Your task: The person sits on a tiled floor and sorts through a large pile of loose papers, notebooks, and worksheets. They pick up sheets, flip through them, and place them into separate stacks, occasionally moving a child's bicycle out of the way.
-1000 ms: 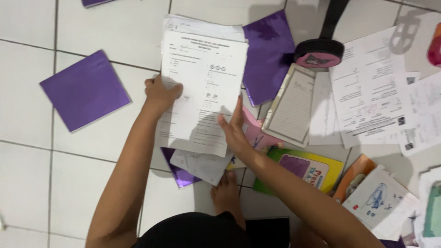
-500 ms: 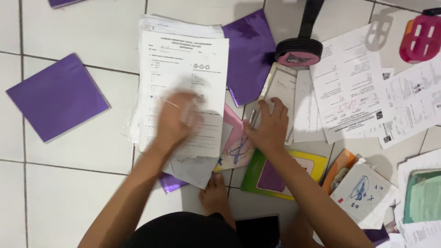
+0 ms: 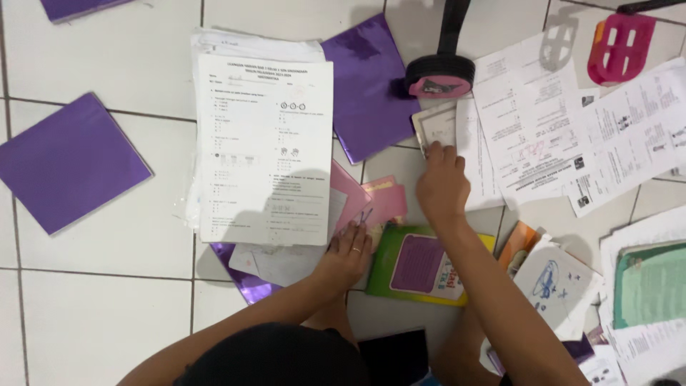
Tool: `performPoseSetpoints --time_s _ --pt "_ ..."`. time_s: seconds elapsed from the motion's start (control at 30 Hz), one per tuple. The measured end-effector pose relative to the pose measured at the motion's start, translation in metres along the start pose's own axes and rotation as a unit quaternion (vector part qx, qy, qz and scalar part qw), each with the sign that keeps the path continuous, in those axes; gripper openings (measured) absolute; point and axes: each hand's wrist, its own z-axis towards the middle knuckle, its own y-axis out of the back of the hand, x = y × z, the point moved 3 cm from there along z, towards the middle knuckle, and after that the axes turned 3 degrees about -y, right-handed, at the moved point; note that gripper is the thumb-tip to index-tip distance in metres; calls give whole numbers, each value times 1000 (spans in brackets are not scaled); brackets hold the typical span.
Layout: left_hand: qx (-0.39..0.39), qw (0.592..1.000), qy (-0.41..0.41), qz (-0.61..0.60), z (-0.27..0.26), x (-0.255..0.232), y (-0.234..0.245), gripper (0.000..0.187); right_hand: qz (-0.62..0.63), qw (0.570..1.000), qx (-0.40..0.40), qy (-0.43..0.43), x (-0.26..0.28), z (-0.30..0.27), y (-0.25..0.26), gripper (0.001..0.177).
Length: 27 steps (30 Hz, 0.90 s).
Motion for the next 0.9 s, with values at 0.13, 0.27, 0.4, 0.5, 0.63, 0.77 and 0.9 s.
performPoseSetpoints --time_s 0.13,0.27,0.4,0.5,0.63,0.77,0.9 --pt "1 1000 -1 -5 -2 1 -7 37 -12 1000 6 14 -24 20 7 21" --pt "14 1000 -23 -7 -2 4 0 41 35 986 163 31 -32 30 34 23" --pt "5 999 -16 -30 9 8 14 40 56 950 283 122 -5 15 68 29" --pt "24 989 36 -140 14 17 27 32 -41 850 494 179 27 -27 60 25" --pt "151 957 106 -225 31 35 42 14 48 840 519 149 20 -24 49 40" --pt "166 935 165 -266 45 35 64 23 15 997 74 31 -50 28 44 47" --pt "99 925 135 -341 69 30 92 21 -34 984 -172 -7 -115 24 30 66"
